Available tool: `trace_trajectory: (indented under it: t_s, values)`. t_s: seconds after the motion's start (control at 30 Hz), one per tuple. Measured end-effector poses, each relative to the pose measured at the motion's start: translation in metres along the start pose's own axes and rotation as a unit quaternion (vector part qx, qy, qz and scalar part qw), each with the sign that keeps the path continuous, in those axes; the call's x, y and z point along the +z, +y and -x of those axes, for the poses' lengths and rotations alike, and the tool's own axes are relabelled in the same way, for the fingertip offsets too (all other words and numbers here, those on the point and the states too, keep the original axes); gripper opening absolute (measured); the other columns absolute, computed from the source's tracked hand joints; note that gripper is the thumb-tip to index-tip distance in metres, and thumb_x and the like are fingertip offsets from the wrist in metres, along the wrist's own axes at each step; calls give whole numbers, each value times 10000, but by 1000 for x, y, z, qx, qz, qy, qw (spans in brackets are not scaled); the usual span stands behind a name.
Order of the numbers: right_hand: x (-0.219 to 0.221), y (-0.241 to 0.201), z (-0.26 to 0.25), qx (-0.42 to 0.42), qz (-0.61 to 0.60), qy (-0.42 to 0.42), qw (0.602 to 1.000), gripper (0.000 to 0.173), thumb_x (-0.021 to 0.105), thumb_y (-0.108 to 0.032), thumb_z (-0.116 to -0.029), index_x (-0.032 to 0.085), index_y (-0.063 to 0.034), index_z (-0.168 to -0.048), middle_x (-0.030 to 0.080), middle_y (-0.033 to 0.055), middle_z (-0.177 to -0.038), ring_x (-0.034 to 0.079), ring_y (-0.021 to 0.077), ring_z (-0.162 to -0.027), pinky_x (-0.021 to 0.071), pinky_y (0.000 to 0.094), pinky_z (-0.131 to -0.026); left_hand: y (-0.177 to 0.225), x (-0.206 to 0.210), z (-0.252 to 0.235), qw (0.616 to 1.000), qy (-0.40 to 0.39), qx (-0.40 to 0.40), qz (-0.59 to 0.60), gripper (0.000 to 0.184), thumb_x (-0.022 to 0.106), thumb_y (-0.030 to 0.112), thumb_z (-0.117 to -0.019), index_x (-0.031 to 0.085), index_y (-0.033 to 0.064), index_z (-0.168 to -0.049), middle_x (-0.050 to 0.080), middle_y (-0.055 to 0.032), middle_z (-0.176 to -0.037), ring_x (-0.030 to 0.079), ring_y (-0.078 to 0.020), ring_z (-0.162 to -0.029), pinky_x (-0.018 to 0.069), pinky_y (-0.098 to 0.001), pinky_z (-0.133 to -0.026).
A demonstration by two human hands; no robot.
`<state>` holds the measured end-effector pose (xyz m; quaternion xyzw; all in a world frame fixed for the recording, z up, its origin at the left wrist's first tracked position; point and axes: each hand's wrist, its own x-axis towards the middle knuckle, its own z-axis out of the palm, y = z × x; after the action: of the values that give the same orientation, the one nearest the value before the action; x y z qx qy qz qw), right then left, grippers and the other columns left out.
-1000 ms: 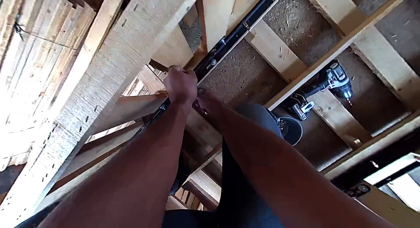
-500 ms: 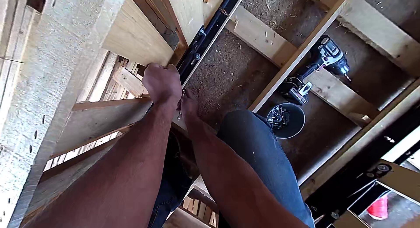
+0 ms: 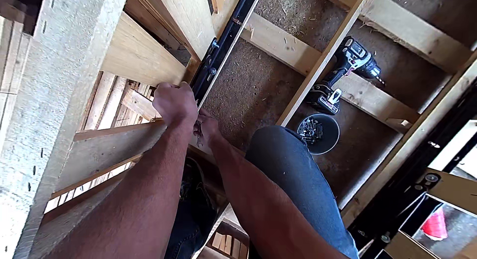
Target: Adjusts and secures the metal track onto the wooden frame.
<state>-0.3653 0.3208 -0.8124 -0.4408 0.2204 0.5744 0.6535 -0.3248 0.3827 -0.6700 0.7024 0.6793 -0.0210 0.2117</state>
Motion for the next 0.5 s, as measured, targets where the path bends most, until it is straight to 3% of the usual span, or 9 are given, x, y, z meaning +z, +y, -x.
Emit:
trace_trajectory:
  t_s: [0.1,0.2,0.37,0.43,0.5]
  values:
    - [-7,-9,-3,0,76,-25,997,408,474,-71,-1027,586,-172,-1406,533,16,-774,404,86,-510,318,241,-426,0,0,-1,1000,2,-1,2,300,597,339,-970,699,58,-954,692,-162,-1025,664,-316,-1028,501,-556,-862]
    - [-14,-17,-7,-3,143,-29,989,277,525,23,-948,632,-102,-1172,498,7,-677,399,82,-478,300,233,-405,-1,-1,-1,1000,-3,-7,3,289,600,333,-968,696,60,-953,696,-154,-999,672,-312,-1009,508,-550,-845]
    - [-9,-17,-3,-20,131,-25,991,133,511,-40,-1009,623,-112,-1013,471,-12,-627,369,69,-450,280,225,-397,2,-2,-4,1000,-13,-23,3,289,607,352,-973,695,80,-930,698,-129,-942,685,-291,-944,520,-530,-798]
    - [-10,-21,-4,-15,146,-36,988,107,528,-27,-989,599,-100,-956,467,-3,-611,374,77,-435,289,229,-386,2,-2,-4,999,-20,-27,6,278,603,347,-979,695,88,-939,703,-119,-928,690,-282,-928,525,-525,-785]
    - [-10,-28,-1,16,164,-47,985,98,535,-16,-978,574,-106,-973,444,-4,-599,373,85,-424,295,235,-377,1,-3,-3,999,-23,-29,7,268,598,336,-978,691,87,-940,702,-109,-907,692,-277,-917,530,-515,-775]
